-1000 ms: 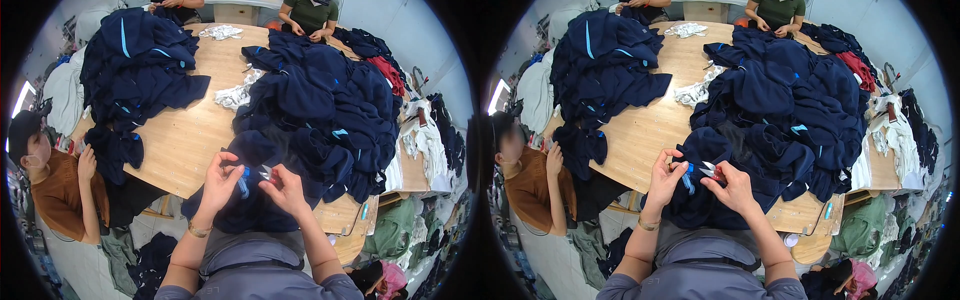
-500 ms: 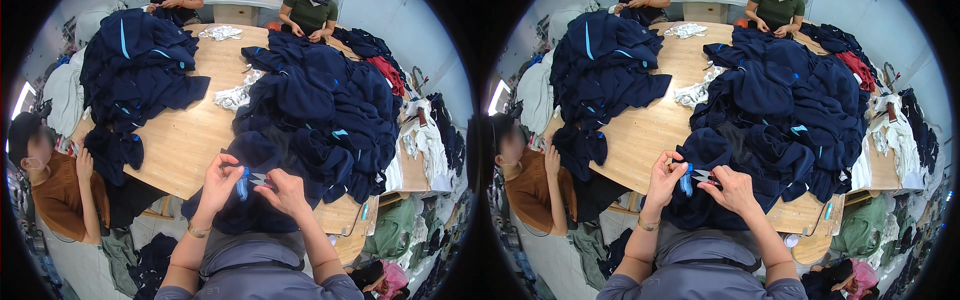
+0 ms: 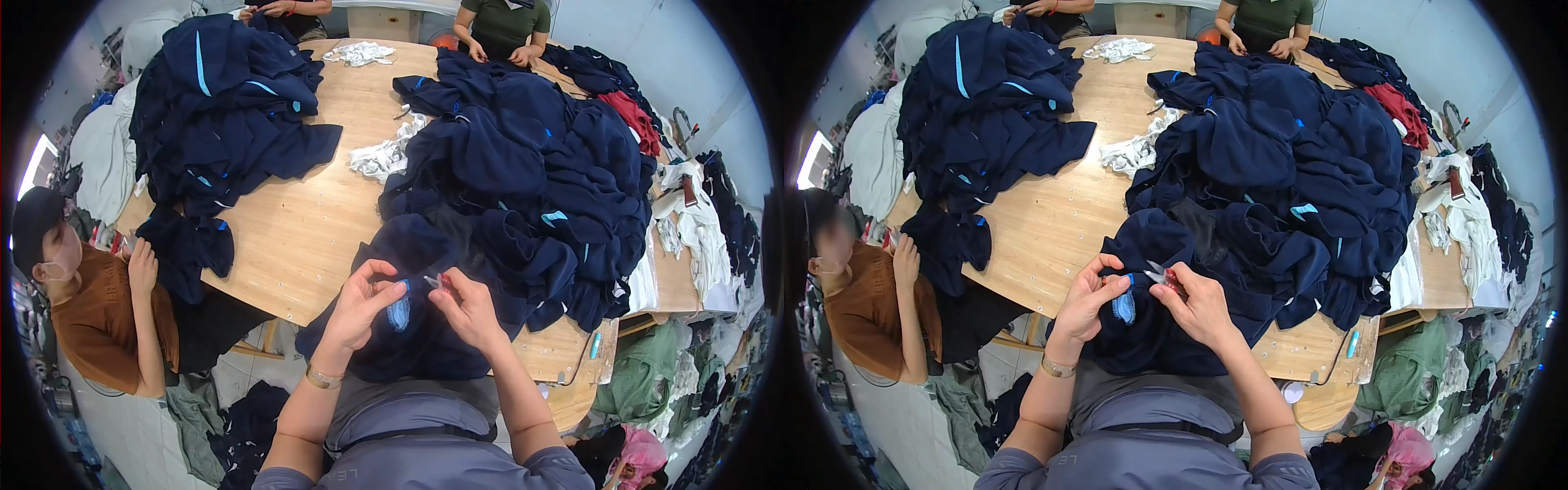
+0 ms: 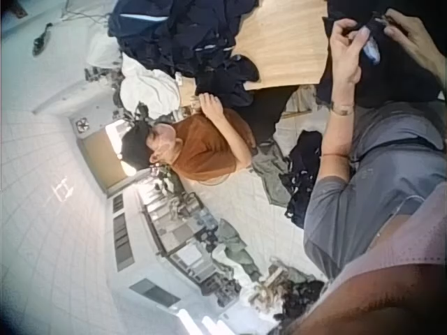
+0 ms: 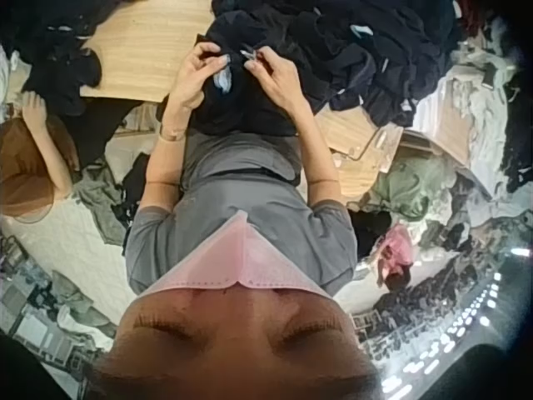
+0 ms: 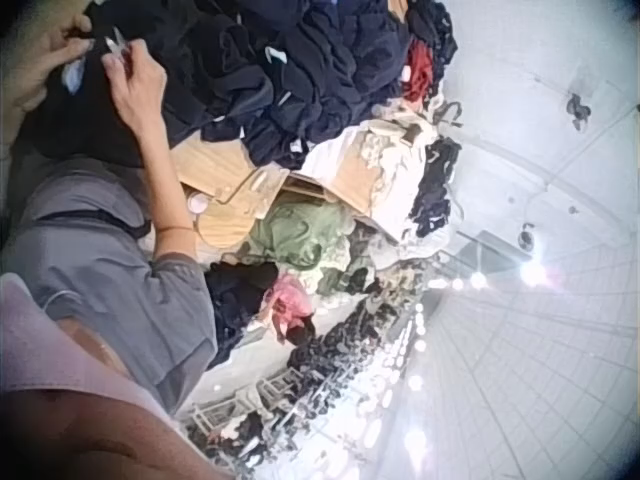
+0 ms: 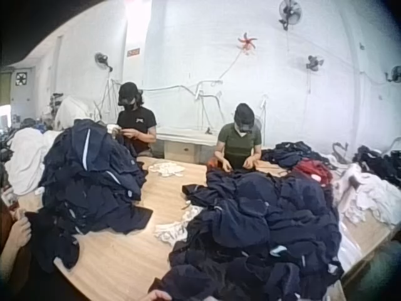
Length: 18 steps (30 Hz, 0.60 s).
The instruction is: Trimming excess threads and inspecting blue garments at a factory workstation.
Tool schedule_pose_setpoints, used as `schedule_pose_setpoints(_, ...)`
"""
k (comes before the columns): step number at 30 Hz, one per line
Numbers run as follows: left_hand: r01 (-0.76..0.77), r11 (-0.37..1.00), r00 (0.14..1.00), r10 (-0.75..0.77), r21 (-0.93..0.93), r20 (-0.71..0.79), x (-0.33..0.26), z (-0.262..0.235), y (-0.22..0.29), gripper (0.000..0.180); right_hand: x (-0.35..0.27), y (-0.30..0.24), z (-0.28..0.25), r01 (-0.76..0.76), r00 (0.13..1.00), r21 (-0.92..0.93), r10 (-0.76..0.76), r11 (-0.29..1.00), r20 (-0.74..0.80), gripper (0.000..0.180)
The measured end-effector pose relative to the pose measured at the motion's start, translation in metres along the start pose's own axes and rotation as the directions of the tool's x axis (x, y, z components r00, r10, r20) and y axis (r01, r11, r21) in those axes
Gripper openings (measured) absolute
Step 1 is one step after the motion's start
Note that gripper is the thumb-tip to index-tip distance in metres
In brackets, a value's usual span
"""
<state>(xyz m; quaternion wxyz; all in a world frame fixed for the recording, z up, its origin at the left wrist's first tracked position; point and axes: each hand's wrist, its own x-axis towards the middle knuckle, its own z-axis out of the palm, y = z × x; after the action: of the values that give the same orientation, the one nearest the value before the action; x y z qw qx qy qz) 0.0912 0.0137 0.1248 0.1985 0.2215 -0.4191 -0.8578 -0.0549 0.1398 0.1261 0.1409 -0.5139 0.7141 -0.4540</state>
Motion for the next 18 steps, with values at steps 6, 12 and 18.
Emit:
schedule_pose_setpoints(6, -0.060, 0.998, 0.998, 0.060, 0.002, -0.022, 0.003, -0.001, -0.006, 0.020, -0.001, -0.013, 0.005, -0.013, 0.997, 0.244, 0.032, 0.970, -0.074, 0.024)
schedule_pose_setpoints(12, -0.024, 0.998, 1.000, 0.024, 0.063, 0.010, -0.001, 0.007, 0.000, 0.028, 0.005, -0.011, 0.010, -0.090, 0.996, 0.288, 0.091, 0.953, 0.009, 0.013)
schedule_pose_setpoints(18, -0.120, 0.965, 0.993, 0.114, 0.233, 0.042, -0.003, 0.010, -0.001, 0.030, 0.011, -0.012, 0.011, -0.364, 0.928, 0.710, 0.304, 0.603, 0.217, 0.015)
